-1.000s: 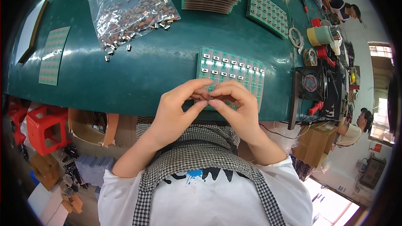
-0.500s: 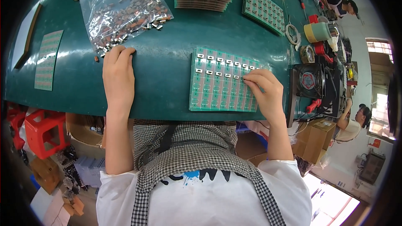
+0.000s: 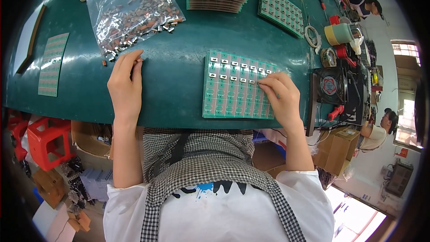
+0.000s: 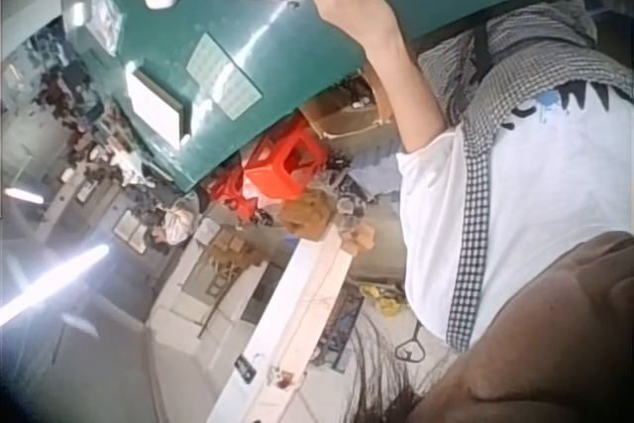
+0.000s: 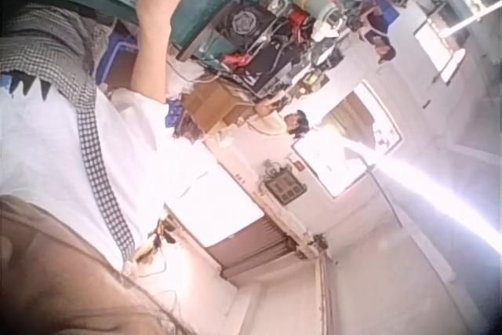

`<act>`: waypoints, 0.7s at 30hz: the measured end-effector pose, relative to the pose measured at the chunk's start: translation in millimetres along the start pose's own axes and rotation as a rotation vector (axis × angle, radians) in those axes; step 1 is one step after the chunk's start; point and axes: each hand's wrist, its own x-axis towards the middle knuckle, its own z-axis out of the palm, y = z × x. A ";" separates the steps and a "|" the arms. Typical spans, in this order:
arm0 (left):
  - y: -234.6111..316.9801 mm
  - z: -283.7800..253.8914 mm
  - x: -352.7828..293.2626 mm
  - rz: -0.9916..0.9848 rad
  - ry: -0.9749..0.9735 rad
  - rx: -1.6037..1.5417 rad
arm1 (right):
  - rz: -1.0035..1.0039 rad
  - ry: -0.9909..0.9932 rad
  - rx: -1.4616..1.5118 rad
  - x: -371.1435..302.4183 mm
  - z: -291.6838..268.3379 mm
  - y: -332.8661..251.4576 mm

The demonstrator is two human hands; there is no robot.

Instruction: The person inserts electronic components into a circuit board assembly by hand, taking them from a component tray and a storage bag.

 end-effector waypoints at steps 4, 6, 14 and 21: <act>5.0 1.1 -6.6 -0.016 -0.045 -0.155 | -0.052 0.039 -0.030 -1.5 3.8 4.1; 23.2 6.1 -16.5 -0.273 -0.172 -0.673 | -0.053 0.060 -0.069 -4.2 5.7 3.2; 72.9 7.3 -40.8 -0.185 -0.439 -0.839 | -0.035 0.056 -0.121 -5.2 -1.4 -45.4; 89.5 15.8 -44.3 -0.171 -0.516 -0.922 | -0.415 0.165 0.154 0.2 21.2 -64.5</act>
